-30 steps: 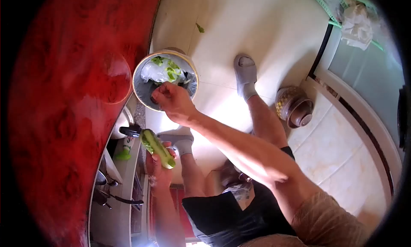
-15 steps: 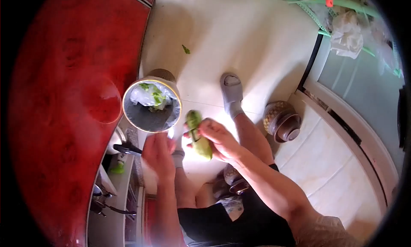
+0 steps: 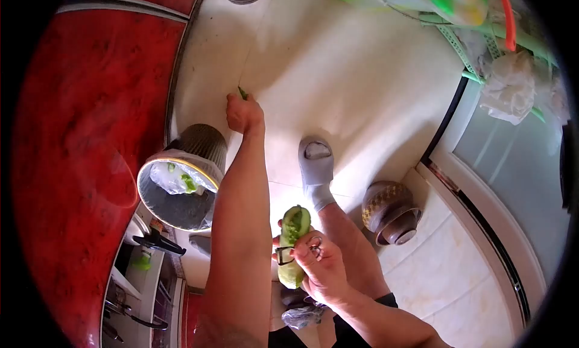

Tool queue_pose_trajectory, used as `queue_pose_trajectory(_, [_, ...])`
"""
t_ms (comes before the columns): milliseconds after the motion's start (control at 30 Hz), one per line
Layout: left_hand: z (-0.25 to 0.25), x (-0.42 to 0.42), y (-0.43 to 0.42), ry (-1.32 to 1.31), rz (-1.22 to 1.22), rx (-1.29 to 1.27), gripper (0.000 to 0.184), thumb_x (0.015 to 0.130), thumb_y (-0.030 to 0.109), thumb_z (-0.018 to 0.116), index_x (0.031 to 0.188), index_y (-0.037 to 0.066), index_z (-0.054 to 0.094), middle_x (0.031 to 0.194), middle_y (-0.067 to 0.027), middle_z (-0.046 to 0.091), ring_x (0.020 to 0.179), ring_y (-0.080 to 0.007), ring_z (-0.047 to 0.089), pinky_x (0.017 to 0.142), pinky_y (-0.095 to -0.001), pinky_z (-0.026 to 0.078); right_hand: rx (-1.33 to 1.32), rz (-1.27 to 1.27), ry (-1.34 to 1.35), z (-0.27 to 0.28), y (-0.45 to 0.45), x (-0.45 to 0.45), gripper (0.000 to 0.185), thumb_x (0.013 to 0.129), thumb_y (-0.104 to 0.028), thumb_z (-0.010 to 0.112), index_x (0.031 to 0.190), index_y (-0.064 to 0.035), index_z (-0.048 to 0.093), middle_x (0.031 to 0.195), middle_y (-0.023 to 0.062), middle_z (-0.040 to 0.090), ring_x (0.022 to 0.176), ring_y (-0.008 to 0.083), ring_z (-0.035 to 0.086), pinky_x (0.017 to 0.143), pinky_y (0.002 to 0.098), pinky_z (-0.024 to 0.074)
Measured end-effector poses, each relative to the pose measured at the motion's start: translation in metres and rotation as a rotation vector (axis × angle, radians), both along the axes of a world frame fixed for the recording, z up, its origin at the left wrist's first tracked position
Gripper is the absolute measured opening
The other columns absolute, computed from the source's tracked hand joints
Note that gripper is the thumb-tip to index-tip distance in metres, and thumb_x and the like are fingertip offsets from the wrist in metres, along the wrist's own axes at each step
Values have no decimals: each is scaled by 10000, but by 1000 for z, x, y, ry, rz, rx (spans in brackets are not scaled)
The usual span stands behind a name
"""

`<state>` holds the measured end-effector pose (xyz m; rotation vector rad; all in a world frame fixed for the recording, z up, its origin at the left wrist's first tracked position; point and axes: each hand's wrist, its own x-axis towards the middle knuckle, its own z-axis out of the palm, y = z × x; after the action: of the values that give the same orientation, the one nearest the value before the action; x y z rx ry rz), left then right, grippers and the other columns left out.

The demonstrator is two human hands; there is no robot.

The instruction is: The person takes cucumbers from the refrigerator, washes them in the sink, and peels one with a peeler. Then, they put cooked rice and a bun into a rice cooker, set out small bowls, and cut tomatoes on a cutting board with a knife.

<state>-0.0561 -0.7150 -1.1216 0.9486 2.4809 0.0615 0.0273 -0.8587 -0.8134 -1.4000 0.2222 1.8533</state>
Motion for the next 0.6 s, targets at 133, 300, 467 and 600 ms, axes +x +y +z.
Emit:
queue_pose_trajectory(133, [-14, -6, 5, -41, -110, -111, 218, 812, 277, 595, 855, 70, 649, 891, -153, 672, 843, -343, 651, 703, -441, 529, 26, -59, -29, -2, 13, 8, 297, 904, -159, 601, 1159, -26, 526, 1021, 109, 628, 916, 157, 607, 793, 316, 518])
queue_pose_trajectory(300, [73, 7, -37, -312, -85, 355, 97, 744, 156, 685, 789, 77, 650, 695, -90, 662, 687, -259, 659, 649, -341, 517, 0, -55, 19, -15, 6, 12, 377, 904, -224, 606, 1206, -30, 489, 1255, 141, 499, 1045, 258, 582, 831, 413, 540])
queue_pose_trajectory(467, [258, -67, -117, -243, 210, 710, 170, 826, 70, 664, 951, -28, 604, 823, -85, 646, 698, -137, 620, 620, -279, 513, 21, -47, 71, -26, -10, -4, 198, 932, -181, 563, 1067, -38, 543, 1202, 95, 545, 998, 232, 600, 788, 397, 555])
queue_pose_trajectory(600, [256, -131, -150, -189, 7, 279, 390, 902, 127, 591, 1264, 7, 514, 894, -93, 672, 755, -148, 625, 686, -297, 503, 150, 190, 132, -22, -25, -12, 133, 909, -169, 606, 908, -58, 533, 979, 104, 637, 797, 144, 613, 719, 305, 539])
